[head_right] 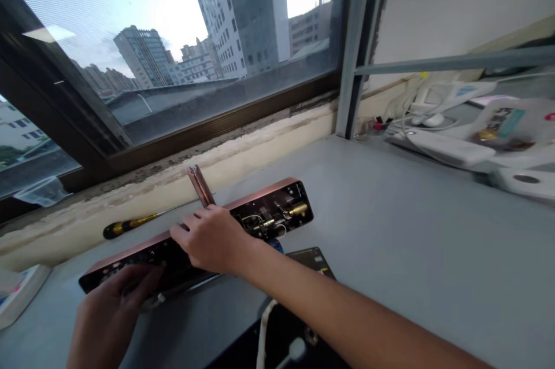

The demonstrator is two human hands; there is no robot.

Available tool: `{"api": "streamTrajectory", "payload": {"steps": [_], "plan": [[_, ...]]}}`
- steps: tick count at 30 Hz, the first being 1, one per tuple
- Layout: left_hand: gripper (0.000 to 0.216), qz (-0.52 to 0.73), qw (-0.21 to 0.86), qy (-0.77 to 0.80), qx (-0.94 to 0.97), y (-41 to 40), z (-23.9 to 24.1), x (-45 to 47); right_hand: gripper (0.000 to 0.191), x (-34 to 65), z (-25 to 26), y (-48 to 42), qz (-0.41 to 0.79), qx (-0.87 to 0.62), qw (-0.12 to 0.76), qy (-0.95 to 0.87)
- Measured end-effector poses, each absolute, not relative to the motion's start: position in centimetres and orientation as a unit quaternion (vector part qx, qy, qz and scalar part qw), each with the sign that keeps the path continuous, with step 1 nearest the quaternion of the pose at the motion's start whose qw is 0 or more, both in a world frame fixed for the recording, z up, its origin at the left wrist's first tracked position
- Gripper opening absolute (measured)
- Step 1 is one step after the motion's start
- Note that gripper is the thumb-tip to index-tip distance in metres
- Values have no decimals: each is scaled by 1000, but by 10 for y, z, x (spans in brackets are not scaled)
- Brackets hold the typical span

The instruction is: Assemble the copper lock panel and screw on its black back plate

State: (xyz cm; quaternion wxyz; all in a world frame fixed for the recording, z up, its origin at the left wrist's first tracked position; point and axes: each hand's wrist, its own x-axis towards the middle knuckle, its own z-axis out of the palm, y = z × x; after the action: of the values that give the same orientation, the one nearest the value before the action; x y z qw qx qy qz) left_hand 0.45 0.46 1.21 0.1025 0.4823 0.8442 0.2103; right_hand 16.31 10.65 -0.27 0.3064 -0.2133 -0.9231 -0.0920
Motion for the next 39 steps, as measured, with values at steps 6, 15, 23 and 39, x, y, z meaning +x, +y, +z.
{"api": "streamTrajectory", "payload": {"steps": [6, 15, 23, 39], "plan": [[29, 208, 87, 861, 455, 5, 12, 6, 19, 164, -3, 105, -94, -213, 308, -922], [28, 240, 43, 847, 473, 6, 5, 7, 18, 163, -2, 106, -89, -208, 310, -923], [21, 239, 20, 818, 523, 9, 7, 4, 18, 163, -2, 106, -90, -208, 317, -921], [23, 294, 69, 759, 577, 4, 4, -7, 19, 164, -4, 106, -104, -219, 310, -919]]}}
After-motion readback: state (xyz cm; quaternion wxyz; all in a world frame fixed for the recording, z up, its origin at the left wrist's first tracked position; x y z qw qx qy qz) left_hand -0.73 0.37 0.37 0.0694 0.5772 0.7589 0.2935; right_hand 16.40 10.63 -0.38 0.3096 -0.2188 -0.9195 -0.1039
